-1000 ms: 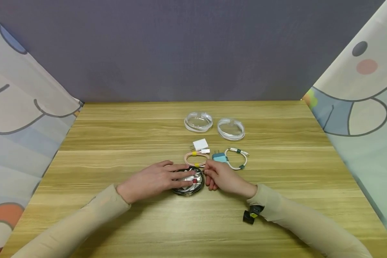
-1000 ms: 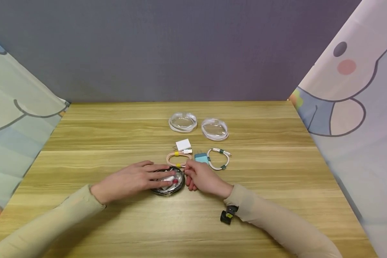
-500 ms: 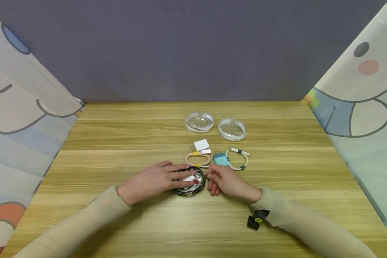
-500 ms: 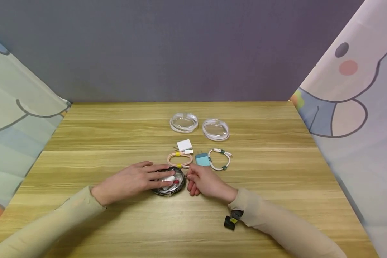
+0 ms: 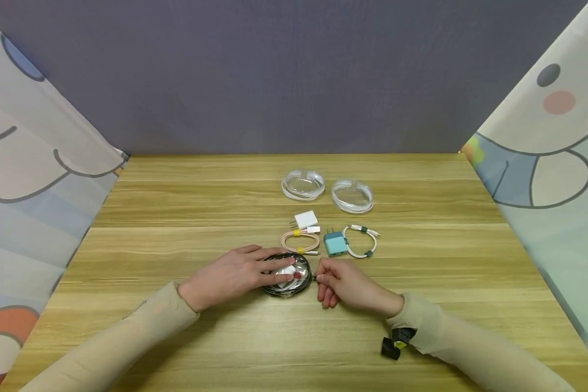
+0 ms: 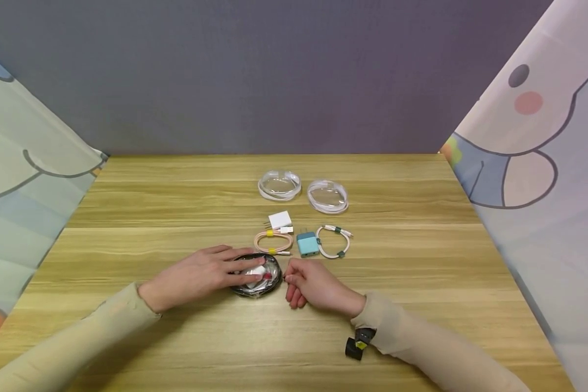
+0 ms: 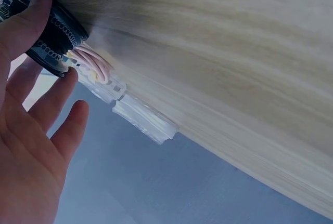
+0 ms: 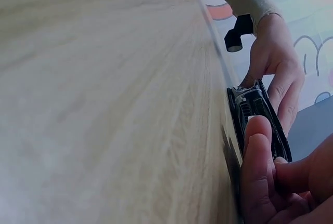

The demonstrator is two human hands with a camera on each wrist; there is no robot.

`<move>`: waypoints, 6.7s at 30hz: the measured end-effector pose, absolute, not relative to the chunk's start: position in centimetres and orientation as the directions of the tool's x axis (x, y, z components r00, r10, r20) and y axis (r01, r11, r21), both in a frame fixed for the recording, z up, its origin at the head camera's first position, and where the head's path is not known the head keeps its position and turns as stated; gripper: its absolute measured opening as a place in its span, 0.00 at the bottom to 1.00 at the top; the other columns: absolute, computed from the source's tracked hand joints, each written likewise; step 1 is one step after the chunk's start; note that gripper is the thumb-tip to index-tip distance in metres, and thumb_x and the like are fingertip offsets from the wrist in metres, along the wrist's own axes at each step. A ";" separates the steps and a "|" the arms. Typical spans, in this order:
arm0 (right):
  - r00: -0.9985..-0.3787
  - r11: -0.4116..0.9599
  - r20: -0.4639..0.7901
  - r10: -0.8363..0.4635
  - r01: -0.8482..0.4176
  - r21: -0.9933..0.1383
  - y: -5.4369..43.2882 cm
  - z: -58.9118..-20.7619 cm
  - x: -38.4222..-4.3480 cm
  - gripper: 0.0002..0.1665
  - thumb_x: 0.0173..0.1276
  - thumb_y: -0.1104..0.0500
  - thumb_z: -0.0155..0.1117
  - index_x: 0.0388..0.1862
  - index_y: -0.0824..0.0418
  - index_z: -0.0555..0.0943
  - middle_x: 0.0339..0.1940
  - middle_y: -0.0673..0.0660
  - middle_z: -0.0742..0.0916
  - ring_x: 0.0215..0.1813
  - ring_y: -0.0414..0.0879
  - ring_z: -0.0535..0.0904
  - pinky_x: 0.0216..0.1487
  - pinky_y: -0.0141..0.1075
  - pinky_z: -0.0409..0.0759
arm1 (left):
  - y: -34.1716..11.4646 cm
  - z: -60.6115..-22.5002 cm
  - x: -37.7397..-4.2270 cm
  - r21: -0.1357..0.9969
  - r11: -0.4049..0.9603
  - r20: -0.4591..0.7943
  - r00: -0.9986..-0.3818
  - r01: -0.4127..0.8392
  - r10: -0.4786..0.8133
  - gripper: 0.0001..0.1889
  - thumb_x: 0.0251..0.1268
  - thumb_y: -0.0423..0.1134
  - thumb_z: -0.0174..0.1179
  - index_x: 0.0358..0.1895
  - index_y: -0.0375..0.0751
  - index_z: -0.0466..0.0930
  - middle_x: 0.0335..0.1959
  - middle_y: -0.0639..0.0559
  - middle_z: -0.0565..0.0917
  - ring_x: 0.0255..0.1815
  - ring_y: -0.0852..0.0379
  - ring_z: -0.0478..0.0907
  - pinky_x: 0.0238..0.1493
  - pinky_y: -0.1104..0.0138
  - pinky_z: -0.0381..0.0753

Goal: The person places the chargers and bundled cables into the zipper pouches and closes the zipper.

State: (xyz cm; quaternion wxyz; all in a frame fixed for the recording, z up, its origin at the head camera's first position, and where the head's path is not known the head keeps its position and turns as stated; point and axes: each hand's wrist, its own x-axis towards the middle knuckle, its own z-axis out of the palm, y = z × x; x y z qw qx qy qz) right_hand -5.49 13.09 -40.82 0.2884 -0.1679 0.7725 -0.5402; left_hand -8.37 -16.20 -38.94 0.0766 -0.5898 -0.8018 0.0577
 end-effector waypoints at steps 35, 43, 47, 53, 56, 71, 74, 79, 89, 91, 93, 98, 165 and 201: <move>-0.704 0.284 -0.309 -0.639 0.157 -0.946 12.9 -40.8 -4.9 0.12 0.82 0.64 0.47 0.47 0.70 0.77 0.31 0.60 0.86 0.30 0.48 0.84 0.31 0.39 0.85 | -16.8 -38.4 -8.6 -0.096 0.324 0.055 -0.320 0.941 0.946 0.31 0.66 0.33 0.64 0.71 0.59 0.73 0.75 0.54 0.67 0.74 0.48 0.63 0.63 0.52 0.74; -0.723 0.282 -0.236 -0.649 0.060 -0.958 13.8 -40.2 -5.9 0.12 0.81 0.63 0.49 0.48 0.72 0.76 0.33 0.60 0.86 0.30 0.48 0.83 0.33 0.40 0.85 | -17.9 -37.8 -9.0 -0.028 0.377 0.084 -0.373 0.926 0.924 0.35 0.55 0.58 0.72 0.66 0.49 0.80 0.70 0.48 0.74 0.72 0.47 0.67 0.67 0.53 0.70; -0.745 0.289 -0.187 -0.641 -0.009 -0.957 14.3 -40.0 -6.6 0.10 0.80 0.65 0.51 0.48 0.72 0.76 0.34 0.60 0.86 0.31 0.49 0.84 0.33 0.41 0.85 | -18.6 -38.0 -9.3 -0.023 0.408 0.112 -0.403 0.913 0.908 0.30 0.58 0.54 0.72 0.64 0.48 0.81 0.68 0.47 0.76 0.70 0.46 0.70 0.65 0.52 0.73; -0.764 0.307 -0.180 -0.619 -0.024 -0.951 14.8 -39.9 -7.2 0.09 0.79 0.66 0.52 0.48 0.72 0.77 0.35 0.59 0.85 0.33 0.50 0.83 0.35 0.41 0.86 | -20.0 -38.5 -10.4 -0.024 0.454 0.190 -0.442 0.890 0.877 0.27 0.56 0.48 0.75 0.59 0.45 0.85 0.66 0.44 0.77 0.67 0.44 0.73 0.62 0.53 0.76; -0.767 0.324 -0.186 -0.615 -0.031 -0.946 14.9 -39.8 -7.3 0.09 0.79 0.66 0.52 0.47 0.71 0.77 0.35 0.59 0.85 0.34 0.50 0.84 0.35 0.41 0.86 | -20.8 -38.5 -11.2 -0.014 0.480 0.216 -0.466 0.877 0.858 0.27 0.54 0.46 0.76 0.58 0.43 0.85 0.66 0.43 0.78 0.66 0.44 0.74 0.61 0.53 0.76; -0.818 0.370 -0.080 -0.570 -0.169 -0.913 16.0 -39.4 -8.4 0.07 0.78 0.66 0.54 0.42 0.66 0.79 0.35 0.58 0.87 0.34 0.52 0.85 0.36 0.39 0.85 | -24.5 -38.6 -14.5 0.083 0.596 0.197 -0.600 0.798 0.776 0.27 0.52 0.37 0.77 0.59 0.38 0.84 0.66 0.37 0.76 0.67 0.38 0.71 0.60 0.47 0.76; -0.831 0.386 -0.064 -0.552 -0.187 -0.903 16.2 -39.2 -8.7 0.07 0.78 0.65 0.55 0.42 0.66 0.80 0.35 0.58 0.87 0.35 0.52 0.85 0.36 0.40 0.85 | -25.1 -38.5 -14.8 0.092 0.609 0.185 -0.614 0.788 0.767 0.28 0.53 0.38 0.77 0.60 0.37 0.83 0.66 0.36 0.76 0.67 0.37 0.71 0.61 0.47 0.75; -0.857 0.421 -0.041 -0.514 -0.211 -0.882 16.7 -38.9 -9.3 0.07 0.78 0.64 0.56 0.41 0.64 0.81 0.35 0.58 0.87 0.35 0.51 0.85 0.36 0.41 0.84 | -25.5 -38.2 -15.1 0.163 0.639 0.150 -0.659 0.752 0.737 0.22 0.61 0.47 0.72 0.56 0.41 0.85 0.66 0.40 0.76 0.68 0.41 0.70 0.64 0.48 0.72; -0.883 0.475 0.015 -0.469 -0.266 -0.839 17.2 -38.4 -10.5 0.06 0.76 0.64 0.58 0.42 0.63 0.82 0.33 0.55 0.87 0.36 0.51 0.84 0.36 0.36 0.83 | -23.1 -37.1 -16.7 0.314 0.638 0.187 -0.705 0.703 0.684 0.14 0.73 0.49 0.61 0.52 0.46 0.87 0.57 0.52 0.83 0.59 0.51 0.77 0.58 0.53 0.76; -0.884 0.491 0.039 -0.467 -0.296 -0.819 17.2 -38.3 -10.9 0.05 0.75 0.64 0.59 0.42 0.62 0.83 0.33 0.54 0.87 0.35 0.51 0.83 0.35 0.35 0.82 | -22.3 -36.7 -17.1 0.331 0.643 0.177 -0.715 0.690 0.676 0.15 0.74 0.49 0.60 0.53 0.46 0.86 0.56 0.54 0.83 0.58 0.52 0.78 0.57 0.54 0.77; -0.882 0.510 0.076 -0.465 -0.338 -0.791 17.2 -38.3 -11.3 0.04 0.74 0.64 0.61 0.41 0.61 0.83 0.33 0.52 0.87 0.34 0.49 0.82 0.35 0.34 0.81 | -21.4 -36.2 -17.6 0.350 0.632 0.178 -0.712 0.691 0.680 0.14 0.74 0.47 0.60 0.54 0.45 0.85 0.54 0.53 0.83 0.57 0.52 0.78 0.61 0.53 0.75; -0.874 0.523 0.140 -0.466 -0.399 -0.753 17.0 -38.3 -12.3 0.02 0.72 0.63 0.64 0.39 0.61 0.84 0.34 0.51 0.86 0.37 0.44 0.80 0.38 0.36 0.80 | -19.2 -35.5 -19.4 0.425 0.607 0.194 -0.723 0.671 0.663 0.12 0.74 0.43 0.60 0.55 0.48 0.85 0.55 0.52 0.83 0.62 0.49 0.75 0.67 0.51 0.68; -0.825 0.502 -0.093 -0.558 -0.246 -0.829 13.2 -40.6 -20.1 0.21 0.64 0.66 0.72 0.57 0.62 0.85 0.54 0.56 0.87 0.54 0.48 0.83 0.54 0.39 0.81 | -11.6 -39.6 -27.5 0.729 0.535 0.030 -0.801 0.426 0.598 0.14 0.67 0.36 0.67 0.54 0.44 0.86 0.68 0.54 0.75 0.73 0.52 0.65 0.69 0.56 0.68; -0.953 0.628 0.134 -0.273 -0.282 -0.725 11.8 -39.8 -22.0 0.19 0.63 0.66 0.72 0.54 0.67 0.85 0.54 0.62 0.87 0.58 0.56 0.82 0.59 0.47 0.78 | -12.0 -39.6 -27.9 0.853 0.411 0.028 -0.815 0.322 0.579 0.10 0.74 0.45 0.60 0.51 0.47 0.83 0.60 0.57 0.81 0.63 0.56 0.74 0.66 0.57 0.70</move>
